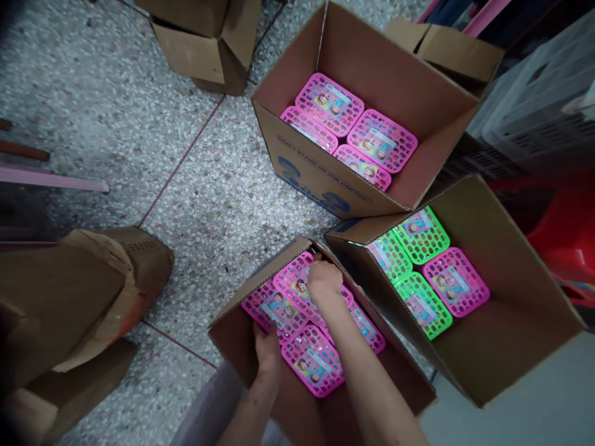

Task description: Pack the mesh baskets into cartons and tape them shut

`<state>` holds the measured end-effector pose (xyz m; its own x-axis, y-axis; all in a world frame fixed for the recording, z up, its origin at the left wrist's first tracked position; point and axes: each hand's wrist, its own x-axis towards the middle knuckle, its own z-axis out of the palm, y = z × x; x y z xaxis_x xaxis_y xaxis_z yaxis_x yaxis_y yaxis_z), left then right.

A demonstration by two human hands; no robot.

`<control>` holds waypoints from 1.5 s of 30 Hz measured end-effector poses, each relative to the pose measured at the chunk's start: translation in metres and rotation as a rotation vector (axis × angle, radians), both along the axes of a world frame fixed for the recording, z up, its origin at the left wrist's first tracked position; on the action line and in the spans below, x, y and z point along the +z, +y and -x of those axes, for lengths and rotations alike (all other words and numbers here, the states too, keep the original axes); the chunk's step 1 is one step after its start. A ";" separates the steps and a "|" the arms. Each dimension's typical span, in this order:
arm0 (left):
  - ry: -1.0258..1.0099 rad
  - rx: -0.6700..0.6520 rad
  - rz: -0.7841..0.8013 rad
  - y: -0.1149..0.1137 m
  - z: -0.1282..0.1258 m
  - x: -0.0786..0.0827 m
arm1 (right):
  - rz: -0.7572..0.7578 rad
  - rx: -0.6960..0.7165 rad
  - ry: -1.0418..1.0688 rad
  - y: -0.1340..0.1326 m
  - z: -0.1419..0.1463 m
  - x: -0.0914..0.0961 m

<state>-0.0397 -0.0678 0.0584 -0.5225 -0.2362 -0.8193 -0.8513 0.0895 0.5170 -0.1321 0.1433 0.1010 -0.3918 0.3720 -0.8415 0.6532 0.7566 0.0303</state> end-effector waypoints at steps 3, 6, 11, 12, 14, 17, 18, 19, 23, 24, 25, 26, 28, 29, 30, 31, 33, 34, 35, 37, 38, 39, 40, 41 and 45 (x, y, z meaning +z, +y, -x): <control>0.156 -0.337 0.079 0.022 0.016 0.028 | -0.006 0.024 0.046 -0.003 -0.012 0.013; 0.254 -0.673 0.072 0.046 0.039 0.029 | -0.002 0.039 0.100 -0.003 -0.026 0.025; 0.367 -0.749 0.244 0.064 0.052 -0.005 | -0.040 0.004 0.150 -0.003 -0.020 0.004; 0.368 -0.761 0.278 0.065 0.050 -0.010 | -0.048 -0.015 0.154 -0.007 -0.019 -0.004; 0.360 -0.784 0.312 0.067 0.046 -0.014 | -0.071 -0.064 0.161 -0.019 -0.025 -0.019; 0.401 -0.919 0.399 0.067 0.040 -0.010 | -0.149 -0.204 0.338 -0.047 -0.058 -0.029; 0.432 -1.023 0.449 0.065 0.040 -0.008 | -0.188 -0.246 0.437 -0.057 -0.073 -0.030; 0.464 -1.154 0.500 0.063 0.040 -0.009 | -0.216 -0.266 0.535 -0.064 -0.087 -0.033; 0.499 -1.642 0.614 0.052 0.044 -0.029 | -0.126 -0.146 0.661 -0.076 -0.116 -0.061; 0.489 -1.707 0.630 0.050 0.045 -0.038 | -0.085 -0.122 0.648 -0.075 -0.115 -0.072; 0.483 -1.750 0.644 0.049 0.045 -0.045 | -0.055 -0.114 0.638 -0.072 -0.113 -0.081; 0.480 -1.778 0.655 0.049 0.046 -0.052 | -0.030 -0.117 0.633 -0.070 -0.110 -0.088; 0.475 -1.812 0.659 0.050 0.048 -0.057 | 0.022 -0.157 0.662 -0.068 -0.110 -0.089; 0.467 -1.822 0.651 0.051 0.050 -0.053 | 0.049 -0.202 0.697 -0.069 -0.115 -0.081; 0.458 -1.828 0.625 0.051 0.053 -0.046 | 0.060 -0.273 0.749 -0.070 -0.126 -0.067; 0.453 -1.829 0.580 0.051 0.058 -0.034 | 0.037 -0.372 0.799 -0.072 -0.143 -0.049; 0.459 -1.821 0.458 0.049 0.072 0.002 | -0.097 -0.641 0.860 -0.076 -0.194 -0.005; 0.490 -1.804 0.407 0.046 0.081 0.023 | -0.204 -0.801 0.783 -0.078 -0.226 0.016; 0.535 -1.772 0.397 0.043 0.090 0.045 | -0.262 -0.957 0.654 -0.078 -0.259 0.034; 0.707 -1.633 0.535 0.036 0.111 0.082 | -0.229 -1.282 0.397 -0.075 -0.319 0.057; 0.727 -1.599 0.661 0.033 0.122 0.096 | -0.130 -1.444 0.287 -0.073 -0.342 0.060; 0.660 -1.642 0.751 0.031 0.132 0.104 | 0.030 -1.597 0.182 -0.070 -0.359 0.057; 0.545 -1.717 0.813 0.030 0.141 0.107 | 0.175 -1.705 0.081 -0.068 -0.368 0.051; 0.393 -1.818 0.825 0.030 0.150 0.106 | 0.288 -1.762 -0.002 -0.067 -0.372 0.042; 0.127 -2.056 0.665 0.030 0.181 0.081 | 0.241 -1.643 0.002 -0.067 -0.353 0.012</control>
<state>-0.2209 -0.0377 0.1399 -0.3767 0.4193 -0.8260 0.6794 0.7312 0.0613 0.2211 0.0764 0.1130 0.2600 0.2318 -0.9374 0.7064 -0.7075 0.0210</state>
